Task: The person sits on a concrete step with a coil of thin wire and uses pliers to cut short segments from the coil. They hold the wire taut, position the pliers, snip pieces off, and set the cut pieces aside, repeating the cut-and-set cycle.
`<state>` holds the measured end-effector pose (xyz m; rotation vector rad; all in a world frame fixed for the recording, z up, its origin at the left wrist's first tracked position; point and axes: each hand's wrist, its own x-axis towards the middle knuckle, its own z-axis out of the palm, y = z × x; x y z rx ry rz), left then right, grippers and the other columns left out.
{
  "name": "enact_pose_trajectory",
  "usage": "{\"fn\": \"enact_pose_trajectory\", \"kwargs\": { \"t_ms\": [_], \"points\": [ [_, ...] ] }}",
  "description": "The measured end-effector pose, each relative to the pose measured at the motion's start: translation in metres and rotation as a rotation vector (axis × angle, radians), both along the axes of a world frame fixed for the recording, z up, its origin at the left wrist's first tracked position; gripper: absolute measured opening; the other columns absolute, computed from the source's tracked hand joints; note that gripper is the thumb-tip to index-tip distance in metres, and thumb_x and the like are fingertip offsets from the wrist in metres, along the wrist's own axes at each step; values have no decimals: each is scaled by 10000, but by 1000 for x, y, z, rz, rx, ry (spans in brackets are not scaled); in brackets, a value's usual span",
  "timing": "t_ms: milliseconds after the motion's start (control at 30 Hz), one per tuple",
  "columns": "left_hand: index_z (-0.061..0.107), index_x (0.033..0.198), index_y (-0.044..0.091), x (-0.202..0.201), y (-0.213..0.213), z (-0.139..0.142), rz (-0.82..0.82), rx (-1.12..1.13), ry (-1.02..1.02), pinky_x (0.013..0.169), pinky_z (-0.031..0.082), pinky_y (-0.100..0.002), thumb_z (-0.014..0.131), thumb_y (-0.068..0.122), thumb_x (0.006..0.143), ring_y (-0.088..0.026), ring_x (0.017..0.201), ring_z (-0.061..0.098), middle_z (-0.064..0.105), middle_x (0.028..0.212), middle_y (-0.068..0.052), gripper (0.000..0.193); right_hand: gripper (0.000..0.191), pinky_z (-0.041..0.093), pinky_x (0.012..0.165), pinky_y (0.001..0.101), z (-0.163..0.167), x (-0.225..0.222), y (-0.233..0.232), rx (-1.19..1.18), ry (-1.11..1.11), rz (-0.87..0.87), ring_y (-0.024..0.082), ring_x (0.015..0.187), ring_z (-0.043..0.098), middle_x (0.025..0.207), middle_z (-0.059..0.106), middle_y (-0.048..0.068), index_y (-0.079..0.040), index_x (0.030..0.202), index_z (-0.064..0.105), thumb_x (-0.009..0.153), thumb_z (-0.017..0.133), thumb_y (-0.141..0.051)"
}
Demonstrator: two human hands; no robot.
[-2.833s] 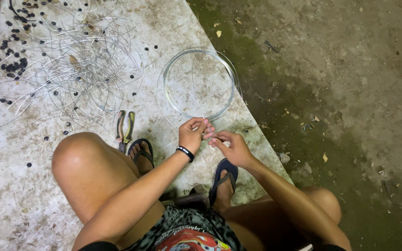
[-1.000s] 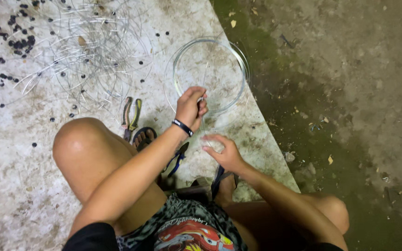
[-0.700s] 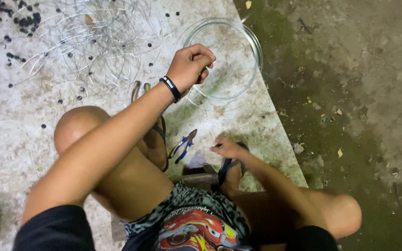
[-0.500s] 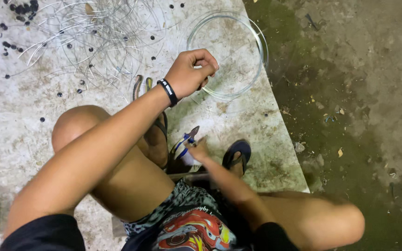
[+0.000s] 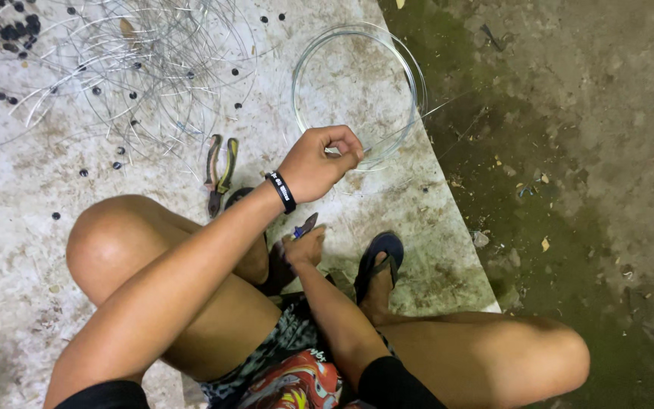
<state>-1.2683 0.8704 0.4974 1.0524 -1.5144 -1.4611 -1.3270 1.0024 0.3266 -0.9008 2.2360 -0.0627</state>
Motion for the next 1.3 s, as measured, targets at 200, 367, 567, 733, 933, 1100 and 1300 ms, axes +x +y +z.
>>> {"fn": "enact_pose_trajectory", "kwargs": {
  "t_ms": [200,367,567,733,933,1100,1300],
  "points": [
    [719,944,49,-2,2,2,-5,-23,-10,793,557,-260,679,108,905,-78,820,642,697,833,2,80,348,553,657,435,-48,-48,5,-332,-435,-142,324,748,686,913,697,208,5,1175,557,907,649,-196],
    [725,934,51,-17,8,4,-17,27,-69,725,550,-269,703,129,903,-91,765,632,667,804,-23,86,254,529,574,352,-37,-149,-31,-224,-940,-234,215,702,637,872,649,121,-53,1114,565,885,649,16],
    [717,928,53,-33,13,8,-23,-1,-54,711,550,-269,682,124,879,-99,742,640,678,808,-20,93,470,609,870,366,106,-232,-68,-343,-987,253,219,1042,693,1171,645,107,-98,1347,365,924,455,86],
    [714,913,46,-46,18,3,17,27,-94,719,547,-275,688,143,899,-112,734,620,662,774,-35,102,600,485,951,314,199,-237,-55,-449,-681,749,205,1186,617,1277,611,137,-52,1453,345,899,447,155],
    [706,914,36,-57,20,-6,33,28,-87,724,557,-282,675,142,900,-104,745,628,664,793,-38,111,613,503,803,325,225,-227,-52,-367,-537,752,239,1066,650,1283,637,107,-54,1440,336,866,457,125],
    [710,916,37,-58,21,-12,34,49,-124,721,560,-282,668,127,887,-106,730,644,672,788,-41,104,594,478,1029,364,217,-224,-57,-513,-611,838,276,1242,630,1260,632,175,-9,1412,351,849,452,150],
    [709,918,36,-64,25,-16,27,39,-142,712,556,-291,684,148,889,-126,722,641,675,778,-50,119,545,497,1028,367,214,-223,-61,-434,-592,783,252,1175,667,1186,670,158,-21,1387,376,866,476,103]
  ]
}}
